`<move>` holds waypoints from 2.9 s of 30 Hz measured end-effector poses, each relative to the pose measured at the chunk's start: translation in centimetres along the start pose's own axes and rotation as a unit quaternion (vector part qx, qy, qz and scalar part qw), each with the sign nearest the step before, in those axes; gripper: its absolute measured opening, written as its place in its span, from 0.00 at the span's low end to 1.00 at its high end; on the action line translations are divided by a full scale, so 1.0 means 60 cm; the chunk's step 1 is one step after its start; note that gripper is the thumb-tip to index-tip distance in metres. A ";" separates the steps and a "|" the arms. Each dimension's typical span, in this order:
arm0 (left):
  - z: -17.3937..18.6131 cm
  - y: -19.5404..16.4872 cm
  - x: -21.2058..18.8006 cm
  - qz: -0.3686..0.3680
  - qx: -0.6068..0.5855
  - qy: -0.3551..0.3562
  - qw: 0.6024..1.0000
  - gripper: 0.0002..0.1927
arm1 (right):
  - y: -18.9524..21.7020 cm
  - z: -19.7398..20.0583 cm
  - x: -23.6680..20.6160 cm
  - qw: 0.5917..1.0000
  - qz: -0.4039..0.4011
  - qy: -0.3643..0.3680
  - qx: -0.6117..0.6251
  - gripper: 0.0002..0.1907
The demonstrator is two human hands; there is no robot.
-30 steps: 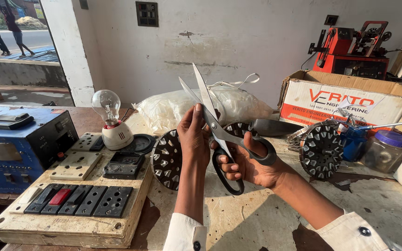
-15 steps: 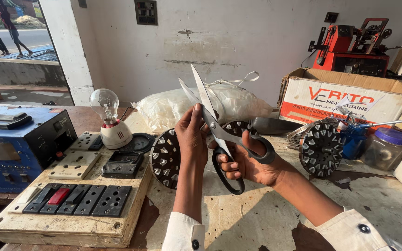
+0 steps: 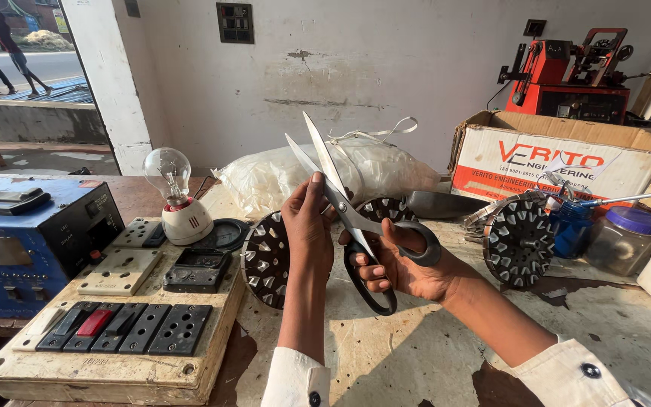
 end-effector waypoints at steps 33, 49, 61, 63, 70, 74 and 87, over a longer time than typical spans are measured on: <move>0.003 0.001 0.006 0.022 0.018 0.010 1.000 0.18 | -0.005 -0.021 0.002 1.000 0.020 -0.001 0.009 0.42; 0.007 0.001 0.008 0.000 0.028 0.015 0.999 0.18 | -0.001 -0.031 0.002 1.000 0.006 0.022 0.020 0.51; 0.005 0.002 0.010 0.003 0.027 0.020 0.999 0.17 | 0.001 -0.029 0.003 0.999 -0.003 0.017 0.028 0.51; 0.005 0.002 0.008 0.004 0.027 0.019 0.999 0.17 | -0.001 -0.032 0.003 0.999 -0.002 0.017 0.032 0.51; 0.007 0.008 0.007 0.035 0.035 -0.005 0.999 0.17 | -0.006 -0.058 0.004 1.000 0.013 0.000 0.006 0.52; 0.010 0.007 0.011 0.012 0.059 -0.005 0.998 0.18 | -0.011 -0.071 0.003 1.000 0.029 -0.002 -0.007 0.54; -0.005 -0.022 -0.006 0.035 0.044 0.019 0.998 0.16 | -0.013 -0.063 0.004 1.000 0.020 0.004 0.006 0.52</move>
Point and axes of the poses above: each hand's wrist, its own x-axis towards the middle knuckle, its own z-axis out of the back of the hand, y = z × x, the point moved 3 cm from there along x, towards the middle knuckle, and after that the axes turned 13 degrees about x, right-handed, at the moved point
